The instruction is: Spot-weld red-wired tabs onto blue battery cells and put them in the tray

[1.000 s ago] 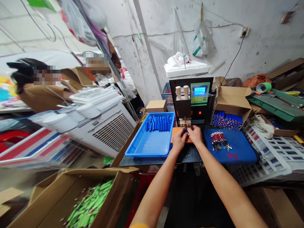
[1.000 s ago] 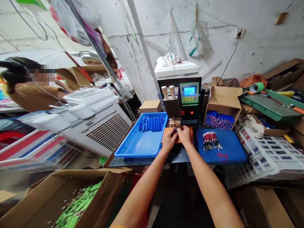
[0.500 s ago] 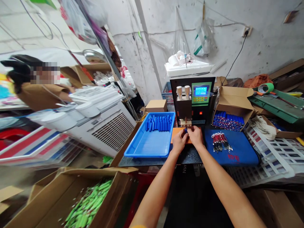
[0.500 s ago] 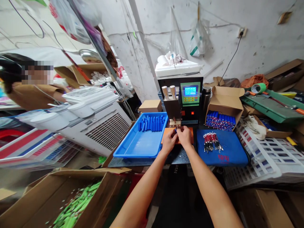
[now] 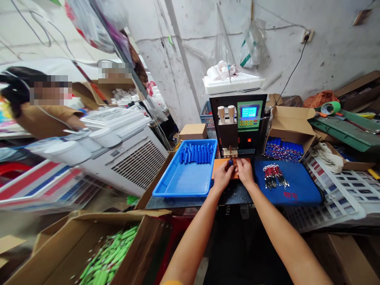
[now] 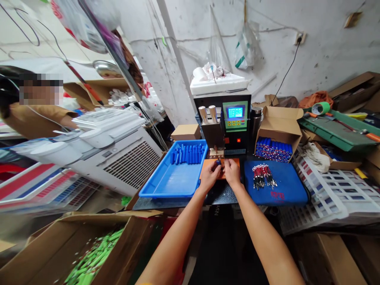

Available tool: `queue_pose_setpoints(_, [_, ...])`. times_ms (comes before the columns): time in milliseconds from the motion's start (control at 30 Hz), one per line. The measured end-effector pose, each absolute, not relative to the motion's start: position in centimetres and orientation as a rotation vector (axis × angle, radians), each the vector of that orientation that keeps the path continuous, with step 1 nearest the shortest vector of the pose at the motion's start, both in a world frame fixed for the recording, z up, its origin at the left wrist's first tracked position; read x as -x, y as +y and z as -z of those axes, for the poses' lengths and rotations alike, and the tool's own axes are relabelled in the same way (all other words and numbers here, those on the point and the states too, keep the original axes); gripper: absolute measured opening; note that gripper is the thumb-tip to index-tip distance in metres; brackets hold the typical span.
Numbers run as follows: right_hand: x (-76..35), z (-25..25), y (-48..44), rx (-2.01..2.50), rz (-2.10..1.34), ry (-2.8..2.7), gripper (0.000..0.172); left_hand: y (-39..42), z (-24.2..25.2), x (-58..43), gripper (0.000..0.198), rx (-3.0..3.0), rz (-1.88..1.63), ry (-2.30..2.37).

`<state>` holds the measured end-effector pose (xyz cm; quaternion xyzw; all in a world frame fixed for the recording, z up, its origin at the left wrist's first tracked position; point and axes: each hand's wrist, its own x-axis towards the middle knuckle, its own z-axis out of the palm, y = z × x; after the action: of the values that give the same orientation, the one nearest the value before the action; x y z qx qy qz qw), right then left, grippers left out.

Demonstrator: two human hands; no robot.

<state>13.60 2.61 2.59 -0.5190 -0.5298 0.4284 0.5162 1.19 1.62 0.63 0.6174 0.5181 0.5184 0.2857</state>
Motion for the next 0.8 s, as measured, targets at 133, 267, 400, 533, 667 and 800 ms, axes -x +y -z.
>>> queue_pose_setpoints(133, [-14.2,-2.0,2.0,1.225,-0.932,-1.279,0.027,1.5,-1.0,-1.3,0.027,-1.619,-1.406,1.344])
queue_pose_setpoints(267, [-14.8,-2.0,0.9,1.22,-0.797,-1.444,0.018,1.0,-1.8,-1.4,0.03,-1.57,-1.39,1.231])
queue_pose_setpoints(400, [-15.8,-2.2,-0.5,1.197,-0.639,-1.591,0.018,0.3,-2.8,-2.8,0.041,-1.437,-1.306,1.175])
queue_pose_setpoints(533, [-18.4,-2.0,-0.2,1.245,-0.583,-1.474,0.019,0.7,-3.2,-4.6,0.054,-1.429,-1.215,1.158])
queue_pose_setpoints(667, [-24.6,-2.4,2.6,1.356,-0.575,-1.161,0.022,1.5,-2.5,-5.0,0.046,-1.734,-1.218,1.303])
queue_pose_setpoints(800, [-32.1,-4.9,7.0,1.581,-0.418,-1.092,0.02,2.1,-1.0,-4.5,0.041,-1.918,-1.194,1.405])
